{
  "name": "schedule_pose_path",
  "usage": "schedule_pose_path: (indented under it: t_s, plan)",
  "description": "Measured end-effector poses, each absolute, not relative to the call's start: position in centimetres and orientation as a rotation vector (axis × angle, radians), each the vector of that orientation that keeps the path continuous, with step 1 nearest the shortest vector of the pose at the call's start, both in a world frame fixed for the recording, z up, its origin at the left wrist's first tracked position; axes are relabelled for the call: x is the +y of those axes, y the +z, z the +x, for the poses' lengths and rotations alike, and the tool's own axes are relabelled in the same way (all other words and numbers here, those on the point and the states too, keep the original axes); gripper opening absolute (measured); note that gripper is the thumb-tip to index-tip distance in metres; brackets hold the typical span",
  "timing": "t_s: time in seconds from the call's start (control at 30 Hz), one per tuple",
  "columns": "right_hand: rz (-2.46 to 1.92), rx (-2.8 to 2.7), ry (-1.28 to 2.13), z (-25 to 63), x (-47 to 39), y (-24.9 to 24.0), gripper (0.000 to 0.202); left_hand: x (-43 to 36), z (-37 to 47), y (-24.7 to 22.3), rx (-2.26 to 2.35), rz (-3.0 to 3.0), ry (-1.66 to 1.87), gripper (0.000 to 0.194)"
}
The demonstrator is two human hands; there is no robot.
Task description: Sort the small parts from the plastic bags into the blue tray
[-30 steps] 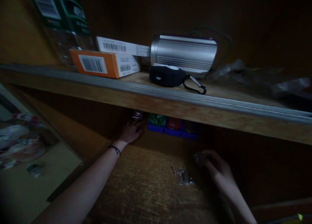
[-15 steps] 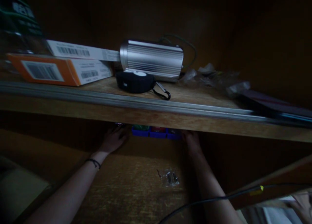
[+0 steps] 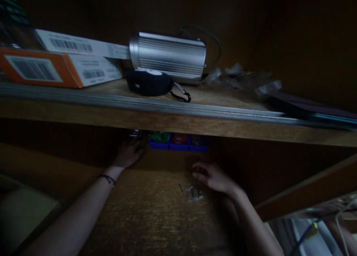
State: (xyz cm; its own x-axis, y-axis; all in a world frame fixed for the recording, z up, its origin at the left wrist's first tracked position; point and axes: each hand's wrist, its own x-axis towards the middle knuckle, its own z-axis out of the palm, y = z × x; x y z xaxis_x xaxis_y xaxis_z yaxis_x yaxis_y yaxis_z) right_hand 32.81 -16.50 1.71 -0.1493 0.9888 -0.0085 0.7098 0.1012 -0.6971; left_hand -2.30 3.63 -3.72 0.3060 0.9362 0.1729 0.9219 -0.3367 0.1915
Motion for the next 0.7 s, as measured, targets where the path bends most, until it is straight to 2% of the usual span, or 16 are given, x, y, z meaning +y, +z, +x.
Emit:
schedule_pose_path:
  t_s: [0.17,0.4,0.7]
  plan:
    - [-1.691,-2.189,0.773,31.8,-19.5,1.3,0.037,3.2,-2.1,-3.5,1.799,2.471,0.405,0.045]
    - [-1.683,-2.227,0.931,30.0,-17.8,2.1,0.012,2.8,-2.2,-3.5,1.771,2.457,0.439,0.040]
    - [-1.458,-1.804,1.125,31.2,-14.1,1.0,0.032,2.7,-2.2,-3.4,1.796,2.434,0.453,0.040]
